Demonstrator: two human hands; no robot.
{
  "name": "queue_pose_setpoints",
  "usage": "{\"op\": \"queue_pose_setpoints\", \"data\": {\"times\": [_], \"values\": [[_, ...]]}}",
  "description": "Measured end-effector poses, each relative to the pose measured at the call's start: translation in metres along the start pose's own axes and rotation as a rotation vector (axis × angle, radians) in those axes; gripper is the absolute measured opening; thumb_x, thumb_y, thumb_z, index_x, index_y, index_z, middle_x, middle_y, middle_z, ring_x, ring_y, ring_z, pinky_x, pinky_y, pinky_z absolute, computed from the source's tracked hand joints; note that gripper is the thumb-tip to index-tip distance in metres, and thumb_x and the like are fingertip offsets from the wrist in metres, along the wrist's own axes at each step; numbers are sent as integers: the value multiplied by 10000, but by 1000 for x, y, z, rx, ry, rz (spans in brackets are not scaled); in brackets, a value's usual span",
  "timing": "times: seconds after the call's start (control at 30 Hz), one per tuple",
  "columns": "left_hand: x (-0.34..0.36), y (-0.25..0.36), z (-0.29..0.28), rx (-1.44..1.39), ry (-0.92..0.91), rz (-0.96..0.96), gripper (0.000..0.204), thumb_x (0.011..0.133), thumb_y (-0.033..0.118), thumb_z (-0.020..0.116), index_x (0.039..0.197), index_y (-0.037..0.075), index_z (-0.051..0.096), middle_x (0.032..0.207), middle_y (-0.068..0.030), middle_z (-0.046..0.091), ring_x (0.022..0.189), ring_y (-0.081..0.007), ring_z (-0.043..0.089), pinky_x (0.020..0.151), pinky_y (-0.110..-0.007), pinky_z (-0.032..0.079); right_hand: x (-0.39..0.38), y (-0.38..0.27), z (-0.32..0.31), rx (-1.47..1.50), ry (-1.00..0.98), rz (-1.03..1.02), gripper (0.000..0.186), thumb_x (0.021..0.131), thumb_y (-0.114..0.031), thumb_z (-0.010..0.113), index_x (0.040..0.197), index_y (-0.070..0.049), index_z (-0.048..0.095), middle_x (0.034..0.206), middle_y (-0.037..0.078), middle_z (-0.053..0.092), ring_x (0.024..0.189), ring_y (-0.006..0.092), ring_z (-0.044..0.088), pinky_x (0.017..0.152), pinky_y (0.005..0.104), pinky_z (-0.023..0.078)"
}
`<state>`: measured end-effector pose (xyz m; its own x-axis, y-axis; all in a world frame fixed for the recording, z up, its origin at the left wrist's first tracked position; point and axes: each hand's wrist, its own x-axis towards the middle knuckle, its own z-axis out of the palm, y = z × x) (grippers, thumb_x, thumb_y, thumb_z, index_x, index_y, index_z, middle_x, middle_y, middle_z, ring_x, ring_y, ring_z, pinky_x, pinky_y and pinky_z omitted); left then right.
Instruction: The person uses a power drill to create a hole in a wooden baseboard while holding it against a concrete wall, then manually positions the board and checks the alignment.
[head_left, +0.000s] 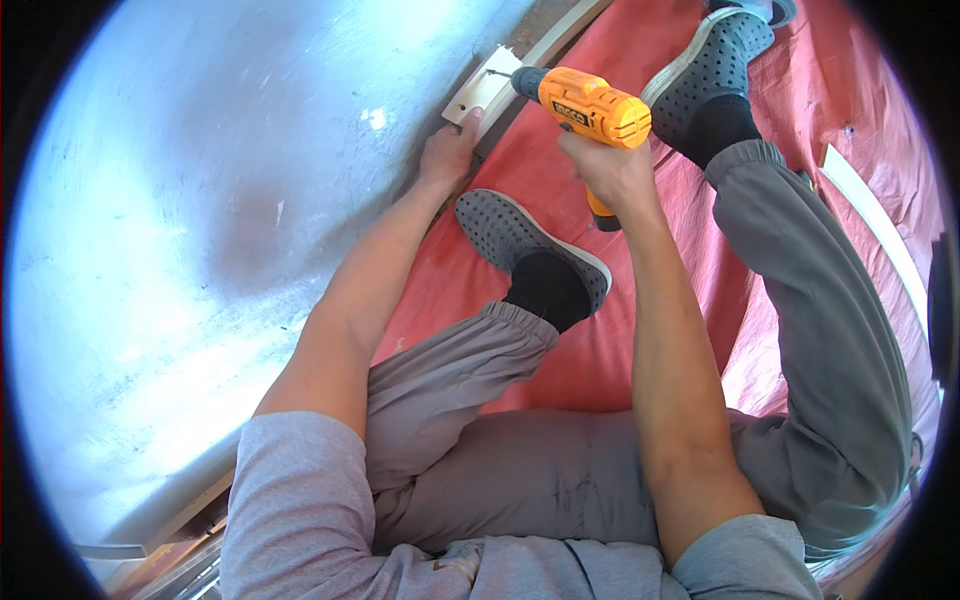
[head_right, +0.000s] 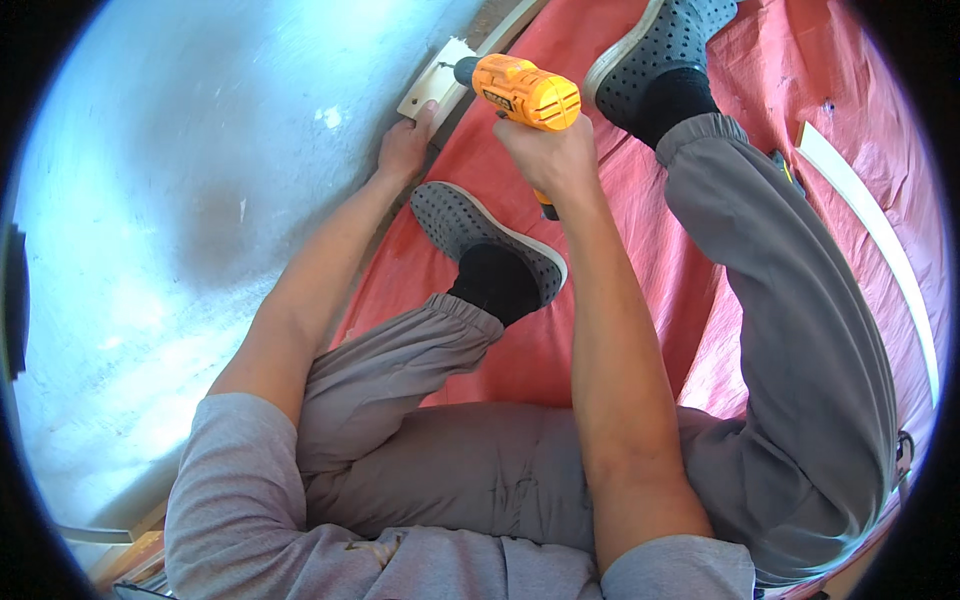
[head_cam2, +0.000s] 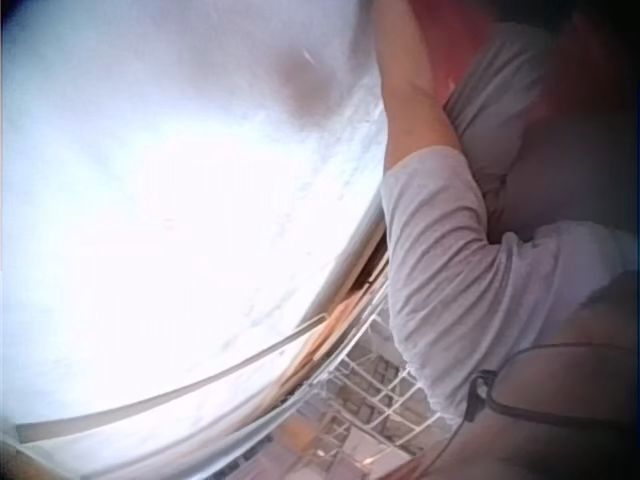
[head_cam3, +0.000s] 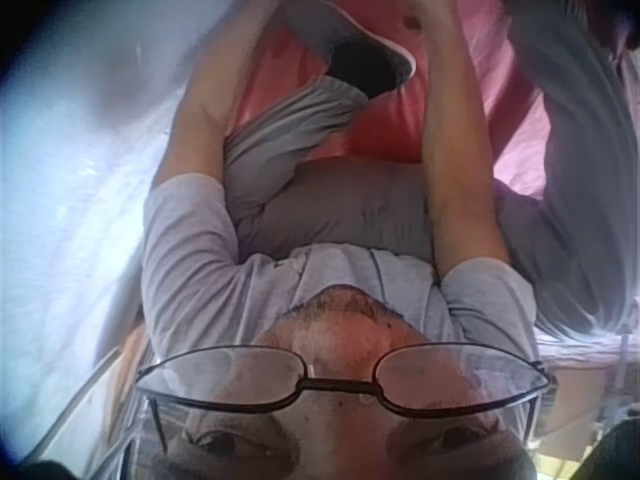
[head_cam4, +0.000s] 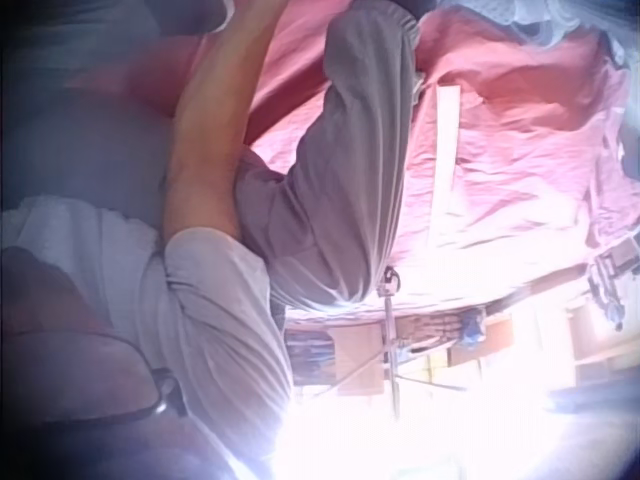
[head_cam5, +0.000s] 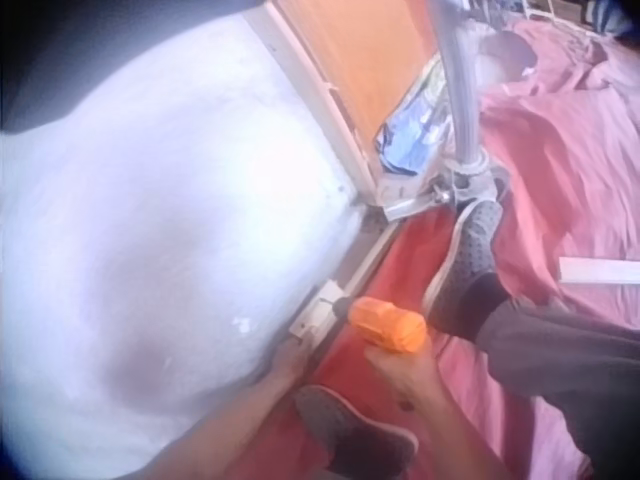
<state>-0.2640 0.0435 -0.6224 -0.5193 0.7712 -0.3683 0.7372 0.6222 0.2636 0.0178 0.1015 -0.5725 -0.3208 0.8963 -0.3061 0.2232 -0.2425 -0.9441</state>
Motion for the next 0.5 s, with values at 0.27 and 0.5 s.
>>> {"op": "queue_pose_setpoints", "data": {"times": [0.27,0.5], "values": [[0,0,15,-45,14,3,998,1005,811,369,1081,-106,756,1106,-392,703,1143,-535,665,1016,-554,485,5,32,1,132,2,99,421,815,-257,744,1190,-64,733,937,99,771,845,225,746,797,378,593],[1,4,-1,-13,-10,-64,972,1008,802,394,1071,-96,762,1097,-388,705,1138,-538,665,988,-552,496,-4,17,0,391,-50,160,239,857,-98,768,1080,-36,711,877,22,704,649,135,651,621,311,548]]}}
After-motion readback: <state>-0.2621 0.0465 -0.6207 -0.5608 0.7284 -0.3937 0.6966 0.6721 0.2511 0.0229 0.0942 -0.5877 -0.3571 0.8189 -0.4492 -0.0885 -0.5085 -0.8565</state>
